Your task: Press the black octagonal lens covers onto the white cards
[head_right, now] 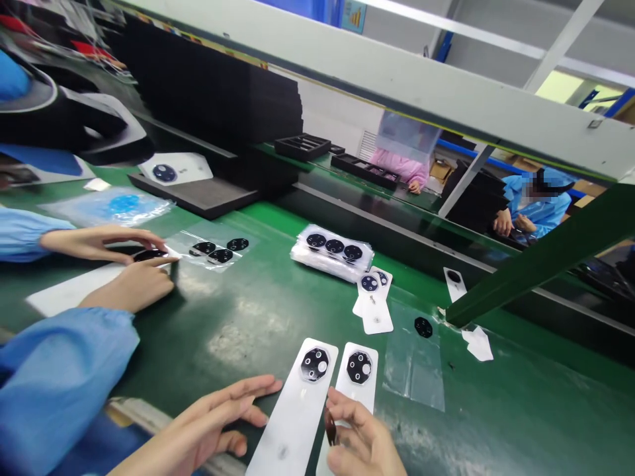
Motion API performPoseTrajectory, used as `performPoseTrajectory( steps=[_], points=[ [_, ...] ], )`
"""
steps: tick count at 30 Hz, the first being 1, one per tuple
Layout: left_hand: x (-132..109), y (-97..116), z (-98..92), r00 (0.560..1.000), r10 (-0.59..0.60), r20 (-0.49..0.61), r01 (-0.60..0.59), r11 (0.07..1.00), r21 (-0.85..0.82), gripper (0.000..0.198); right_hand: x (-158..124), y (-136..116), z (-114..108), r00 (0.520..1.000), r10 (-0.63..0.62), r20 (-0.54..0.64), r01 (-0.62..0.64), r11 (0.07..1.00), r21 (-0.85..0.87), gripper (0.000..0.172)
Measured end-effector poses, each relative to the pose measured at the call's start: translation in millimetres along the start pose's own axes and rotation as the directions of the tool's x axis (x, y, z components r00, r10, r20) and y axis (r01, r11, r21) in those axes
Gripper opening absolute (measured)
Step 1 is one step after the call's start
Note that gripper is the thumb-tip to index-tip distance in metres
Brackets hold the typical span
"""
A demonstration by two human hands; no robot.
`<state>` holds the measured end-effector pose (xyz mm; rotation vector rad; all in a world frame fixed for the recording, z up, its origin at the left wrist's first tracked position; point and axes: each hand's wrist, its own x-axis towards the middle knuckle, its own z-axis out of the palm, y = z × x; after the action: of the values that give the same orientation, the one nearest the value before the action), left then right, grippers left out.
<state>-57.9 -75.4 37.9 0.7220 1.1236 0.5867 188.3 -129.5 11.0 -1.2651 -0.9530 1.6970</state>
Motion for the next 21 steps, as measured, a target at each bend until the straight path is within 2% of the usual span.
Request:
performPoseTrajectory(
  steps=[5,11,17,21],
  points=[
    [2,17,10.3,0.998,-0.043,0.038,0.045,0.997,-0.068,0.045,4,6,1,0.999,0.042,-0.030,-0.045,0.994,-0.102,0.057],
    [4,30,15.8,0.998,-0.065,0.006,0.065,0.996,0.065,0.053,5,6,3,0.997,0.057,-0.055,-0.065,0.987,-0.145,0.058],
    [8,33,16.5,0.995,-0.075,0.067,0.081,0.993,-0.087,0.041,7,1,3,0.996,0.085,-0.036,-0.091,0.971,-0.223,0.059],
    [15,33,12.7,0.993,-0.100,0.064,0.106,0.990,-0.097,0.035,9,4,1,0.998,0.067,-0.002,-0.065,0.971,-0.230,0.056]
  ],
)
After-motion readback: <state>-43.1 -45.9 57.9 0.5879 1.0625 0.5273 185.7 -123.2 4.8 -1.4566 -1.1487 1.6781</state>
